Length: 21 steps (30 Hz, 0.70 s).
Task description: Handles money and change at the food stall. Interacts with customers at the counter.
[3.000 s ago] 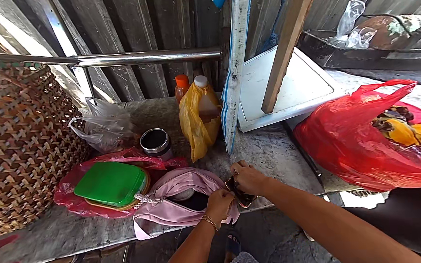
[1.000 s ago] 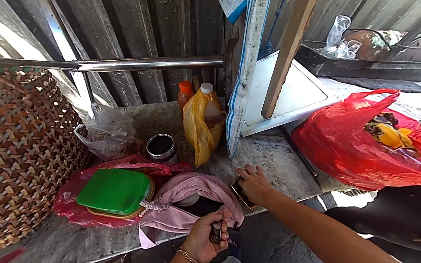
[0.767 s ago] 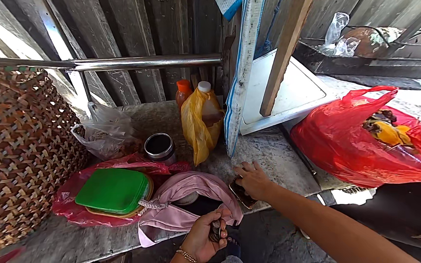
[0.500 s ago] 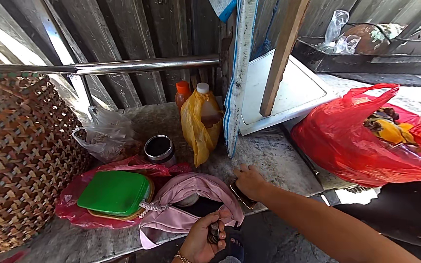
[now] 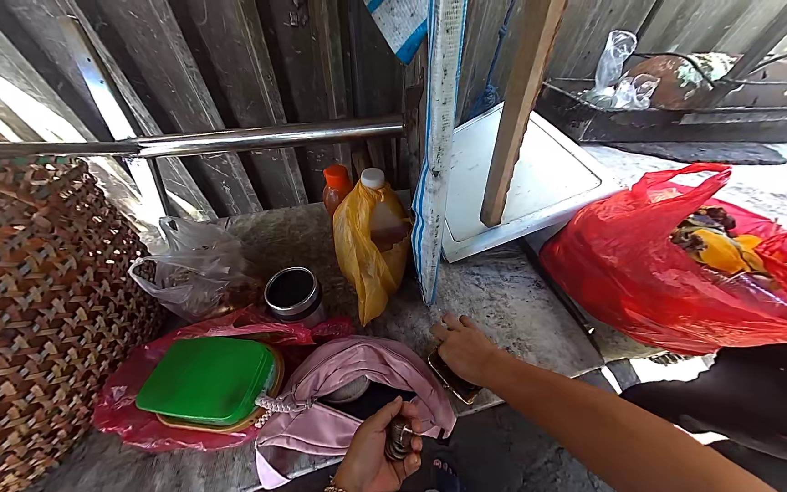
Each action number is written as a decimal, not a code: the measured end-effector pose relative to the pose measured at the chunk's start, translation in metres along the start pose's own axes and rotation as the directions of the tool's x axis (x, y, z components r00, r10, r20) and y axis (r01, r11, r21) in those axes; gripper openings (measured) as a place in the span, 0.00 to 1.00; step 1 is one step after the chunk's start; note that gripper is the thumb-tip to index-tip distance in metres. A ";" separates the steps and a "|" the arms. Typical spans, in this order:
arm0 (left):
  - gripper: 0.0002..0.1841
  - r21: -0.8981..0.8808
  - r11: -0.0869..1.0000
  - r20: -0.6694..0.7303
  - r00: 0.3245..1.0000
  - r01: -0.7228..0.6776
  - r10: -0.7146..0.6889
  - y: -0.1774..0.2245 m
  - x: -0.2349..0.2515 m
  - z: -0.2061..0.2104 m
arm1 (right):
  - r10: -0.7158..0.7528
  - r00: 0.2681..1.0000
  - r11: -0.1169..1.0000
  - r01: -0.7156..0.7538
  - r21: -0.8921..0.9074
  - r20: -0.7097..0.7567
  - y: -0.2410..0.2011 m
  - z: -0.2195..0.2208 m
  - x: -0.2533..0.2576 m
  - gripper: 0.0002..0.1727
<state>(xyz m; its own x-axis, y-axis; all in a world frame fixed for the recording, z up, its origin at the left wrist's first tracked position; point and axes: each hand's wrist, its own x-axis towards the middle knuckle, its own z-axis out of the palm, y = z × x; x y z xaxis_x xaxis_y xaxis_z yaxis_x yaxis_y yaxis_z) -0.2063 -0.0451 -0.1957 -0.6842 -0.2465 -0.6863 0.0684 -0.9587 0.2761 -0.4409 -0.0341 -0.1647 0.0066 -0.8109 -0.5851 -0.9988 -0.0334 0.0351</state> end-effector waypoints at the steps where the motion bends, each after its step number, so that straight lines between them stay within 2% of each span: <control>1: 0.24 0.007 1.000 -0.011 1.000 0.008 -0.008 -0.001 0.002 0.002 | 0.007 0.999 1.000 -0.007 0.005 -0.033 0.000 0.005 0.000 0.18; 4: 0.22 0.027 0.999 -0.030 0.999 0.028 -0.028 -0.003 0.005 0.007 | 0.054 0.997 0.997 -0.051 0.050 -0.054 -0.003 0.015 0.000 0.18; 7: 0.21 0.038 0.998 -0.041 0.998 0.044 -0.042 -0.005 0.008 0.007 | 0.052 0.998 0.993 -0.056 0.104 0.046 -0.001 0.009 -0.001 0.17; 9: 0.21 0.032 0.998 -0.048 0.998 0.047 -0.046 -0.006 0.009 0.006 | 0.037 0.996 0.996 -0.043 0.083 0.076 0.001 0.007 0.001 0.17; 14: 0.20 0.046 0.998 -0.074 0.997 0.035 -0.032 -0.007 0.003 0.005 | 0.062 0.998 0.997 -0.063 0.048 0.014 -0.001 0.008 0.006 0.14; 21: 0.22 0.044 0.999 -0.032 0.999 -0.008 0.009 -0.006 -0.003 -0.009 | 0.089 0.990 0.995 -0.092 0.026 0.112 -0.008 -0.010 0.015 0.14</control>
<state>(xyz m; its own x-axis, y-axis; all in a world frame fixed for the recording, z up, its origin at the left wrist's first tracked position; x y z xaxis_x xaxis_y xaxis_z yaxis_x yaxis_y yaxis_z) -0.1986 -0.0395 -0.2013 -0.6598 -0.2596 -0.7052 0.0415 -0.9496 0.3108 -0.4322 -0.0517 -0.1654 -0.0876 -0.7402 -0.6666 -0.9961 0.0567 0.0680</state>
